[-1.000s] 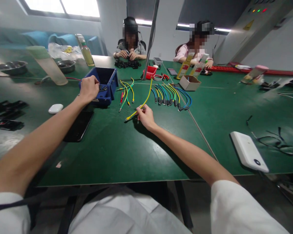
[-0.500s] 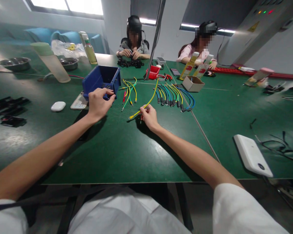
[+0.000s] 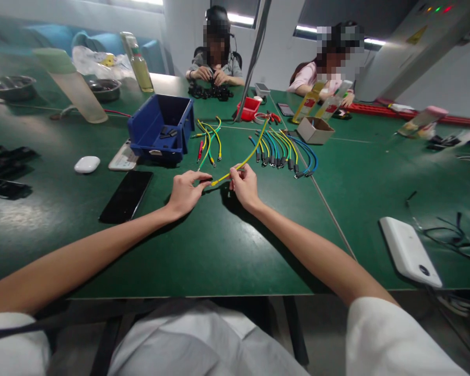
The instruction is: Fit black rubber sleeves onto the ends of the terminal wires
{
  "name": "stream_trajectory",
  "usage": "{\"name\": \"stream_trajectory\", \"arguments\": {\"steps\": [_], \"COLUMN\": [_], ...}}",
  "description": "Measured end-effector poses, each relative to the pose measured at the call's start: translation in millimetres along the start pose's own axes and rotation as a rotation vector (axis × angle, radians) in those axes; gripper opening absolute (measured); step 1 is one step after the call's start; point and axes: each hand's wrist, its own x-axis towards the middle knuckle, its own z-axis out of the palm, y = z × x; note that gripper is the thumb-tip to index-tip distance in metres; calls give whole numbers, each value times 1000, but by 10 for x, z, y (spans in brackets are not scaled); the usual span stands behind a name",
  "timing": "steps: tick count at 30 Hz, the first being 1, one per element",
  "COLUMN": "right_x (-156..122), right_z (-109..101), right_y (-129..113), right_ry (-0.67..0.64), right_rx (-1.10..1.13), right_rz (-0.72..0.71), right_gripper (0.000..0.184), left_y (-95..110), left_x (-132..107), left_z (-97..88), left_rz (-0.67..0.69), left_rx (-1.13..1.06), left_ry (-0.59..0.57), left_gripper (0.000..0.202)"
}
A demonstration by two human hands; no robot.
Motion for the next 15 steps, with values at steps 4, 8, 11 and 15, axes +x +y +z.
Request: {"name": "stream_trajectory", "arguments": {"steps": [4,8,11,15], "right_x": [-3,8,18,18], "right_z": [-10,-12,-9,-5], "right_y": [-4,11,21,14], "right_ry": [19,42,55,81], "right_rx": [7,13,27,60], "right_rz": [-7,2,11,19], "right_gripper": [23,22,23,23], "left_y": [-33,-32,-27,-32], "left_x": [-22,-10,-6,-1], "left_z": [14,-12,-35,-51], "left_rz": [31,28,6,30], "left_rx": [-15,-13,-8,-11], "left_ry": [18,1,-19,-35], "left_gripper": [13,14,16,16]}}
